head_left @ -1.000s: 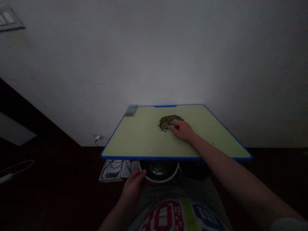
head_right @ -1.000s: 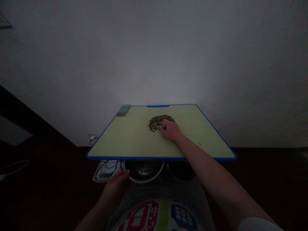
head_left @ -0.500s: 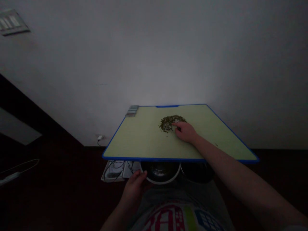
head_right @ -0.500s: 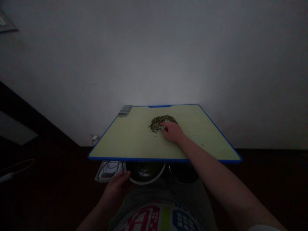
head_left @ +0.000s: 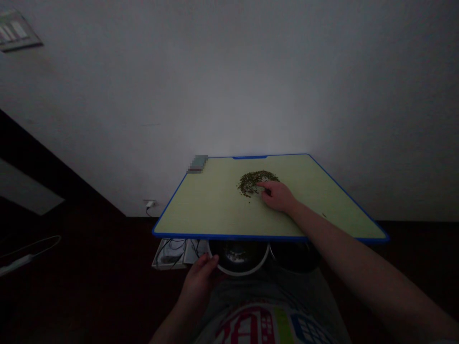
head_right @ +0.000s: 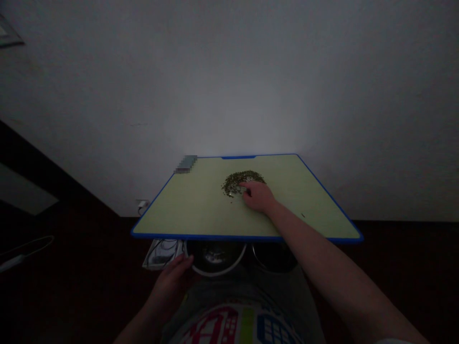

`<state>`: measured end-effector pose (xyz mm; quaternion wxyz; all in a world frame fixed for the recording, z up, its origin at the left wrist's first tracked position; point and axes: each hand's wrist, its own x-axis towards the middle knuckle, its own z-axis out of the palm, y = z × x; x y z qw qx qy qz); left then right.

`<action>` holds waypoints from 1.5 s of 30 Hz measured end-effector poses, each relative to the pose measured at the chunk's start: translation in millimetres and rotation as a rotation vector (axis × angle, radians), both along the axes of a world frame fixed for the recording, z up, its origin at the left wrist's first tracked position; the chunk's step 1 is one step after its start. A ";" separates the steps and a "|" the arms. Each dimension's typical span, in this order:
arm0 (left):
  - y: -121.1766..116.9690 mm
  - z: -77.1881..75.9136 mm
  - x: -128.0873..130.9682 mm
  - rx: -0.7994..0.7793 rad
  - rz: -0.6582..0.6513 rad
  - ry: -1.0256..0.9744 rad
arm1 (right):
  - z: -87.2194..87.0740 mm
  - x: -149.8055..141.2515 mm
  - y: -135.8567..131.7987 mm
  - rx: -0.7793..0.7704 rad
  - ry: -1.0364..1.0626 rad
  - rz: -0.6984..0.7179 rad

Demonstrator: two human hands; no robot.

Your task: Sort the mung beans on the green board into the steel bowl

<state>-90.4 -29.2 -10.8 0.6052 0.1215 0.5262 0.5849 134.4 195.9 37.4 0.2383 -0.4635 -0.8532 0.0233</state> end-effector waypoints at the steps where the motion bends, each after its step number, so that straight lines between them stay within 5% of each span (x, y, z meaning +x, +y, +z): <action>1: 0.1 0.1 -0.1 -0.002 -0.001 -0.005 | -0.1 -0.1 -0.1 0.000 -0.005 0.001; 45: 1.5 -0.3 3.0 -0.016 0.001 -0.008 | 0.1 -17.0 0.1 0.003 -0.052 -0.003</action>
